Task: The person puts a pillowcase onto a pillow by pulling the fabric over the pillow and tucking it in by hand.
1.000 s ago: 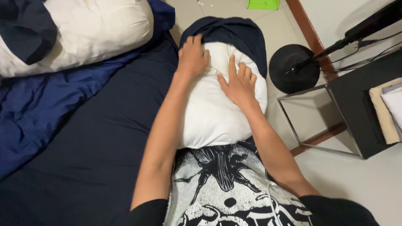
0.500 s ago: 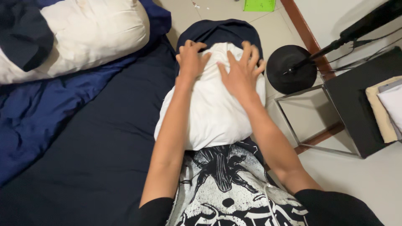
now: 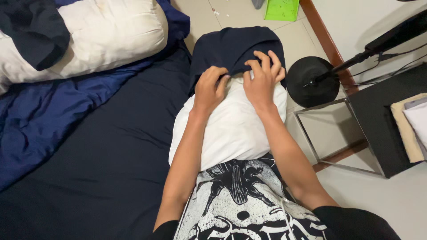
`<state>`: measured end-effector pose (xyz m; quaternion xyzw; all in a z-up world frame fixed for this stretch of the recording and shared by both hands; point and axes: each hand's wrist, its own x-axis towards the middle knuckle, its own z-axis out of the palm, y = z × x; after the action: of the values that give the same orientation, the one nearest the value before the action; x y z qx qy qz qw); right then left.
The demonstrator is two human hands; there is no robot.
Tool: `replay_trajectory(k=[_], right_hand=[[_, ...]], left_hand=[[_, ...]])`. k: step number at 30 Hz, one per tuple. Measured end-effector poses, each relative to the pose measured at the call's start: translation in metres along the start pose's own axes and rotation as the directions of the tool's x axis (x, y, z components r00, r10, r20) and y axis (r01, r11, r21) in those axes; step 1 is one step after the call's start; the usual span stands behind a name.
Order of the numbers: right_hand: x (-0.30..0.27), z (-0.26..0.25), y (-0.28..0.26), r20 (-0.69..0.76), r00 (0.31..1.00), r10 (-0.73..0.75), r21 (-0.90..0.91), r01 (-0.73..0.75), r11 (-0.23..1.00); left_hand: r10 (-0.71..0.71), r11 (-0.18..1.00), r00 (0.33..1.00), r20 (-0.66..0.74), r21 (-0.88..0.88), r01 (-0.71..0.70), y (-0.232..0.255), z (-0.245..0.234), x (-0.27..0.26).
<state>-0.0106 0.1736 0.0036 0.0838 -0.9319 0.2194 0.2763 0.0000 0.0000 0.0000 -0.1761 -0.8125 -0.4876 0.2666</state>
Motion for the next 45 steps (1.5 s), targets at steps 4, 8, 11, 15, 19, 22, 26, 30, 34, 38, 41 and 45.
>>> replay_trajectory(k=[4,8,11,15,19,22,26,30,34,38,41,45], right_hand=[[-0.011,-0.030,-0.007,-0.013,0.997,-0.072,0.144,0.073,0.987],[-0.015,-0.048,-0.010,0.026,0.998,-0.063,0.337,0.051,0.940],[-0.022,-0.057,-0.010,0.032,0.997,-0.070,0.358,0.054,0.932],[-0.036,-0.067,-0.016,0.059,0.974,-0.218,0.358,0.183,0.915],[-0.051,-0.078,-0.024,0.126,0.957,-0.262,0.392,0.194,0.899],[-0.064,-0.092,-0.034,0.167,0.963,-0.209,0.442,0.117,0.889],[-0.072,-0.119,-0.045,0.237,0.936,-0.261,0.422,0.143,0.895],[-0.077,-0.141,-0.054,0.329,0.905,-0.268,0.389,0.129,0.912],[-0.078,-0.158,-0.057,0.351,0.890,-0.293,0.391,0.145,0.909],[-0.075,-0.167,-0.061,0.394,0.876,-0.278,0.387,0.116,0.915],[-0.068,-0.165,-0.057,0.423,0.878,-0.226,0.397,0.045,0.917],[-0.051,-0.155,-0.050,0.489,0.835,-0.252,0.386,0.052,0.921]], left_hand=[[-0.053,0.996,0.998,0.044,-0.067,0.056,0.020,-0.011,-0.004],[0.004,0.999,0.989,0.147,0.044,-0.010,0.035,-0.021,0.002],[0.055,0.965,0.994,0.090,0.252,-0.076,0.042,-0.018,-0.001],[-0.056,0.936,0.997,0.052,0.350,0.035,0.022,0.000,-0.002],[0.002,0.873,0.999,0.037,0.487,-0.019,-0.004,0.015,-0.018],[0.012,0.859,1.000,0.014,0.511,-0.017,-0.018,0.020,-0.025],[0.070,0.898,0.994,-0.083,0.440,-0.026,-0.022,0.018,-0.025],[0.041,0.865,0.996,-0.076,0.501,0.003,-0.018,0.018,-0.026],[0.043,0.892,0.995,-0.092,0.452,0.004,-0.007,0.012,-0.029],[0.039,0.918,0.992,-0.122,0.397,0.013,0.012,-0.003,-0.023],[0.004,0.958,0.992,-0.126,0.286,0.033,0.029,-0.023,-0.021],[0.003,0.970,0.999,-0.036,0.244,0.006,0.043,-0.042,-0.019]])
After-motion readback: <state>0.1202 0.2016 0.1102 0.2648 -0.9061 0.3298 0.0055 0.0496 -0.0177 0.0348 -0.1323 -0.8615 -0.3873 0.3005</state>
